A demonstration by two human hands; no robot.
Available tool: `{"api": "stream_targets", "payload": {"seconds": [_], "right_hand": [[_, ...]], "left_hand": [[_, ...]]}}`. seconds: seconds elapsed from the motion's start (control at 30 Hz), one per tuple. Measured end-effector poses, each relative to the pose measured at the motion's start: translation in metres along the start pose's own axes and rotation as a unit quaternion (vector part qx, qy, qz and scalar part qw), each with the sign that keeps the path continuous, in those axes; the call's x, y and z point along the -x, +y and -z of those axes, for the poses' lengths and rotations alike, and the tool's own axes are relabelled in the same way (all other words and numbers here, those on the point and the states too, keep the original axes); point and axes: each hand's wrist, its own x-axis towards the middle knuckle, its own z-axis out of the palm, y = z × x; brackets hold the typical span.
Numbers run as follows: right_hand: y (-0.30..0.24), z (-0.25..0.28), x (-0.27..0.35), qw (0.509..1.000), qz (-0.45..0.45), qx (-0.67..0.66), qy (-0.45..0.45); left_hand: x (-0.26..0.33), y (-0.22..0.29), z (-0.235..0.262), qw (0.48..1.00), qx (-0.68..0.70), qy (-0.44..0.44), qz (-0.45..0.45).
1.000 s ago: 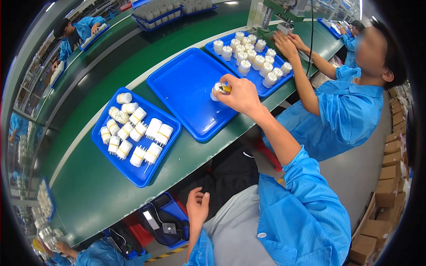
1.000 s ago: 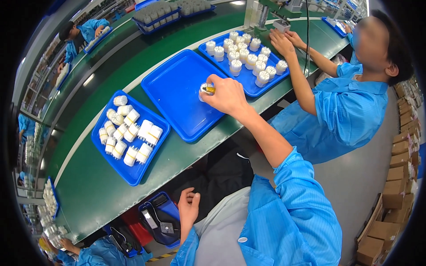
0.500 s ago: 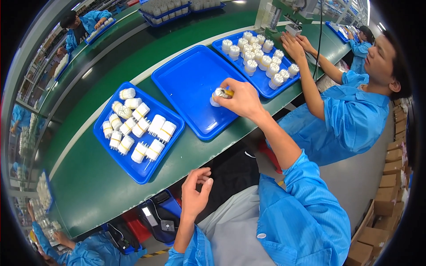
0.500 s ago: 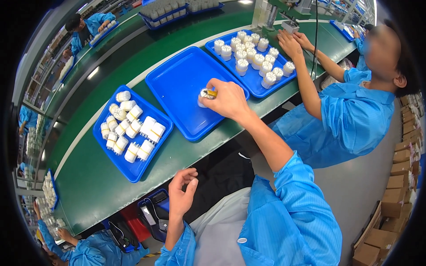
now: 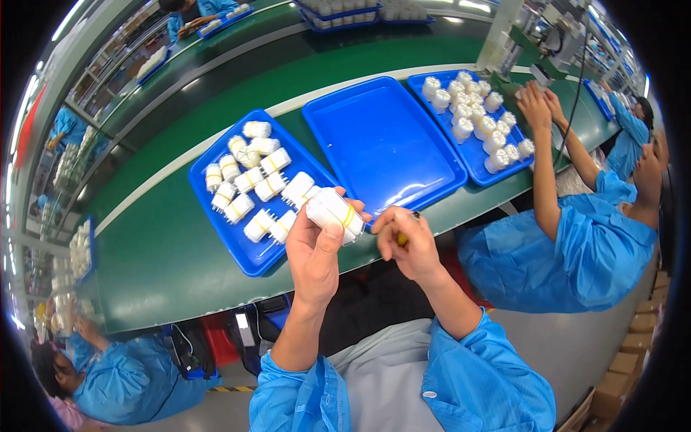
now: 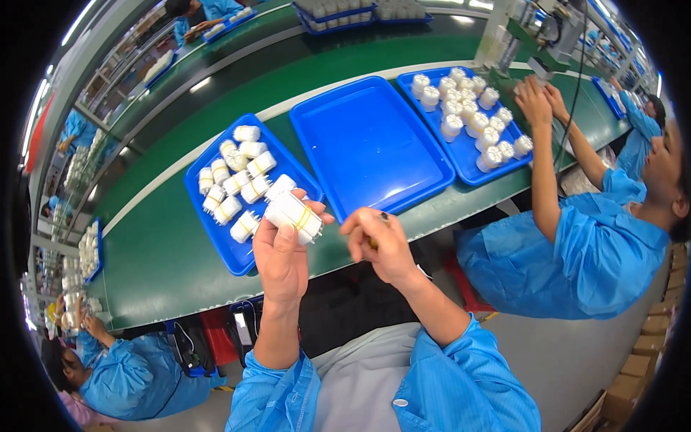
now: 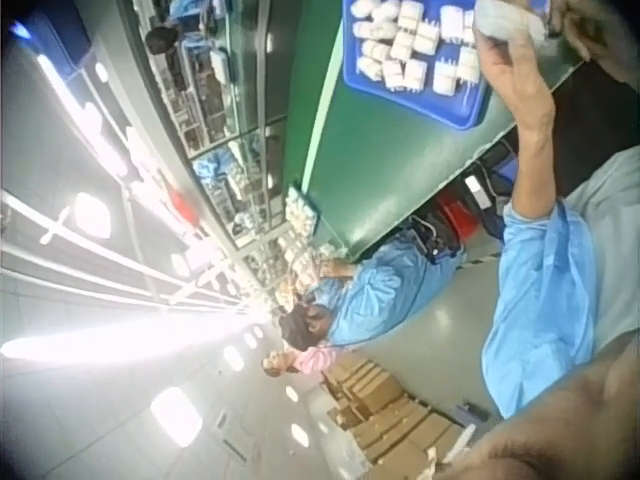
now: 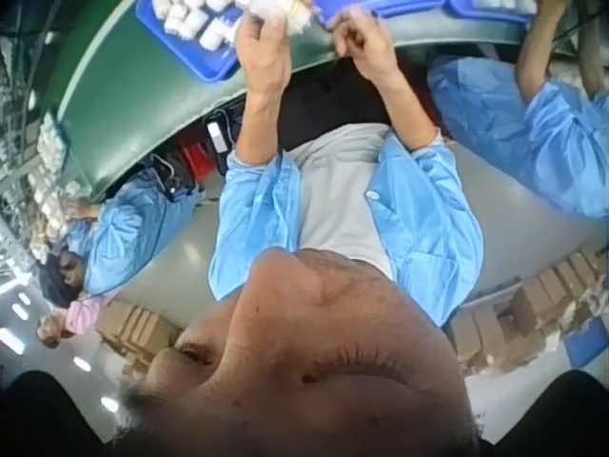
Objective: The person assembles small white plastic components using a hand tool at a factory production line.
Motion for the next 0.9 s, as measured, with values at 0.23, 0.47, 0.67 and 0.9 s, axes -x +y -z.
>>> {"api": "stream_targets", "payload": {"seconds": [0.23, 0.47, 0.67, 0.9], "right_hand": [[0.031, 0.016, -0.010, 0.999, 0.001, -0.014, -0.034], [0.030, 0.013, -0.011, 1.000, -0.017, -0.012, -0.014], [0.031, 0.017, -0.010, 1.000, -0.009, -0.014, -0.008], [0.034, 0.017, -0.011, 0.999, -0.007, -0.032, -0.020]], "left_hand": [[0.002, 0.018, 0.003, 0.999, 0.039, 0.013, 0.033], [0.005, 0.015, 0.002, 0.992, 0.113, -0.045, -0.020], [-0.001, 0.001, 0.004, 0.967, 0.019, -0.143, -0.210], [0.000, -0.002, 0.011, 0.926, -0.153, -0.133, -0.318]]}}
